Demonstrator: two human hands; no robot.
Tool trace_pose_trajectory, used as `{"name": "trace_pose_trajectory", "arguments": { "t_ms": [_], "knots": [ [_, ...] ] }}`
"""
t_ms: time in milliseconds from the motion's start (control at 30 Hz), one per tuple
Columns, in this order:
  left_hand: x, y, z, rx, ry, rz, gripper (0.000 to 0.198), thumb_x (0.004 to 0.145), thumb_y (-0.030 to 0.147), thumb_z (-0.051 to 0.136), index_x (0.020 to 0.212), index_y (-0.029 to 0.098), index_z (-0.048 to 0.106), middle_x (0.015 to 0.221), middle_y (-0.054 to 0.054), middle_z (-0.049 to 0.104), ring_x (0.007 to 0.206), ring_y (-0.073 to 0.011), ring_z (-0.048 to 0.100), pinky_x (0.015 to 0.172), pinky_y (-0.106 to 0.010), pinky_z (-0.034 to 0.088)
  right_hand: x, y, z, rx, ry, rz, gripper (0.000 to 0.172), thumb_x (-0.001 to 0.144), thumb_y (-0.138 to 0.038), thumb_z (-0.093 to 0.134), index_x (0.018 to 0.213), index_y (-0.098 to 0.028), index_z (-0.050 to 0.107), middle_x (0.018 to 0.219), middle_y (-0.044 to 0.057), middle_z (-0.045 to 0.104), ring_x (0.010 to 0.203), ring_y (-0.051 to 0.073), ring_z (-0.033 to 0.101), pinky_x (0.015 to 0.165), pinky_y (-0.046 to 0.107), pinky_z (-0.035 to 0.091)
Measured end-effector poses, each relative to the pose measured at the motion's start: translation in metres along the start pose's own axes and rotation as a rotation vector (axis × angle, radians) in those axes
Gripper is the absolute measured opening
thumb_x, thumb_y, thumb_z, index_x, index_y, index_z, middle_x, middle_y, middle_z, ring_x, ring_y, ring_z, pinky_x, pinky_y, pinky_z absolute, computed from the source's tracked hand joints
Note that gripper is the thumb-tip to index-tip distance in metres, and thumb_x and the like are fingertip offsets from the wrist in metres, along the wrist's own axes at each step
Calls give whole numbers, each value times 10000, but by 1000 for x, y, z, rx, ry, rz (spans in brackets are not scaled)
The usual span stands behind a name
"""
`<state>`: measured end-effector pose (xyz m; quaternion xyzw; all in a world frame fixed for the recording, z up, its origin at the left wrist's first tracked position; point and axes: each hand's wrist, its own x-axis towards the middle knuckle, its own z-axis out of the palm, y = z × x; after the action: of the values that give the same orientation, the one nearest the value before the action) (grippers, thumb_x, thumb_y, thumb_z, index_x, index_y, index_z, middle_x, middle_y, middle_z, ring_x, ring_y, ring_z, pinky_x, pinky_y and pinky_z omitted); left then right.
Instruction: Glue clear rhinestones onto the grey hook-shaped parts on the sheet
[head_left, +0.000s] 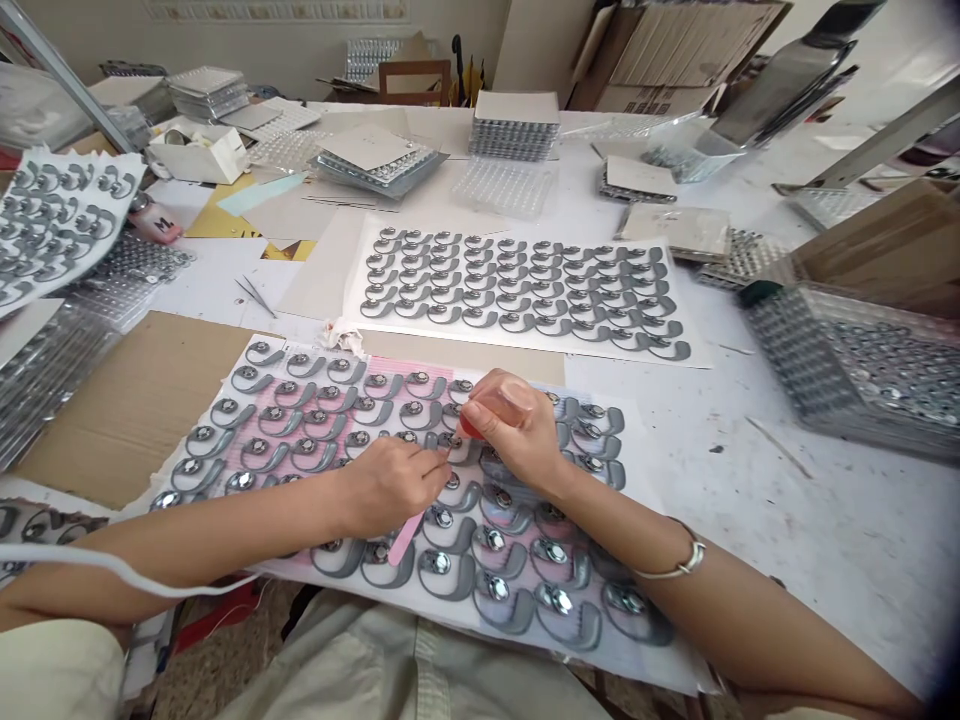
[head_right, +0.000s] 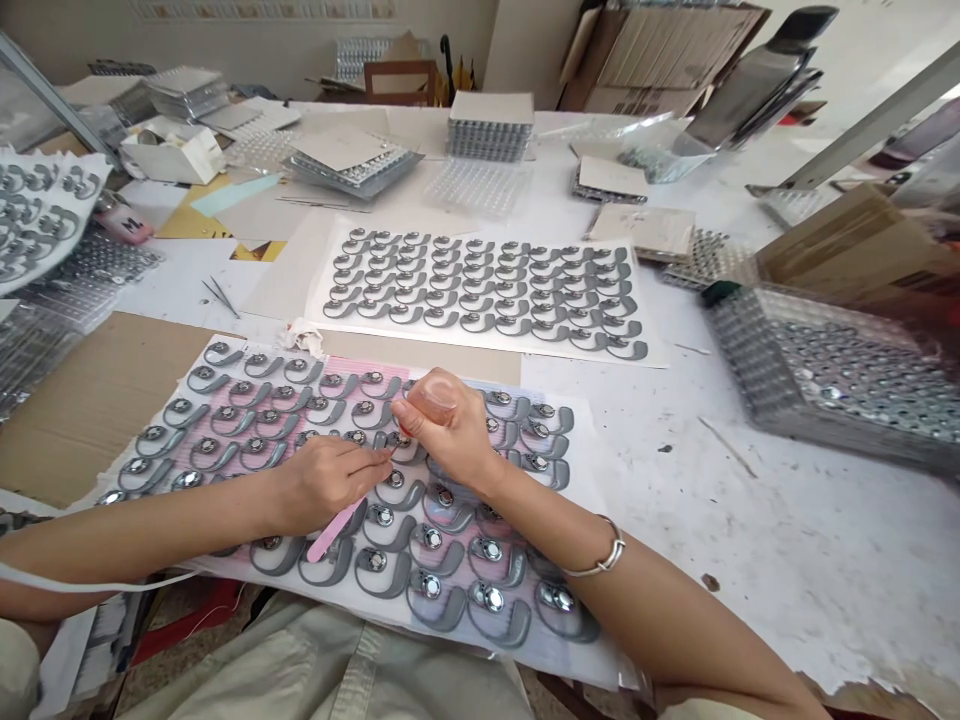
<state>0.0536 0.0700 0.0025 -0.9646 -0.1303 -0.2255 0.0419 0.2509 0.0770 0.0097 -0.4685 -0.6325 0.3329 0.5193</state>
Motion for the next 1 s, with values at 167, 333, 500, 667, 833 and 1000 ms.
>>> {"name": "trace_pose_trajectory", "arguments": {
  "t_ms": [167, 333, 500, 667, 833, 1000],
  "knots": [
    [0, 0, 0, -2, 35, -5, 273, 954, 88, 382, 869, 85, 642, 813, -106, 714, 689, -162, 697, 569, -267, 591, 1, 1, 0, 18, 1, -23, 293, 810, -416, 672, 644, -196, 571, 617, 12, 584, 593, 148, 561, 575, 298, 455],
    [0, 0, -1, -26, 41, -5, 246, 938, 66, 403, 880, 71, 642, 842, -114, 718, 722, -169, 706, 603, -276, 605, 1, 1, 0, -12, 12, -31, 307, 818, -450, 656, 653, -204, 575, 619, 19, 596, 615, 164, 569, 592, 313, 465],
    [-1, 0, 1, -3, 9, -5, 268, 954, 93, 387, 880, 80, 644, 825, -124, 710, 721, -172, 703, 575, -267, 592, 0, 3, 0, -13, 1, -47, 306, 817, -452, 659, 659, -200, 583, 640, 20, 583, 606, 158, 562, 590, 316, 454],
    [-4, 0, 4, -29, -64, -17, 267, 953, 99, 383, 906, 95, 646, 881, -141, 708, 757, -167, 702, 637, -267, 599, 0, 2, 1, -5, 6, -17, 304, 817, -459, 661, 666, -207, 583, 625, 17, 594, 598, 158, 563, 581, 309, 456],
    [-1, 0, 0, -14, 8, 2, 258, 951, 85, 397, 883, 69, 646, 819, -121, 709, 669, -167, 691, 586, -277, 596, 1, 2, 0, -20, 23, -35, 291, 813, -446, 671, 670, -204, 596, 644, 18, 591, 603, 152, 563, 580, 305, 453],
    [1, -1, -1, -1, 42, -1, 275, 957, 84, 389, 874, 70, 651, 808, -112, 711, 648, -160, 684, 554, -269, 590, 0, 2, 0, -20, 12, -84, 276, 825, -427, 660, 671, -208, 593, 643, 21, 589, 611, 163, 564, 584, 319, 460]
  ]
}}
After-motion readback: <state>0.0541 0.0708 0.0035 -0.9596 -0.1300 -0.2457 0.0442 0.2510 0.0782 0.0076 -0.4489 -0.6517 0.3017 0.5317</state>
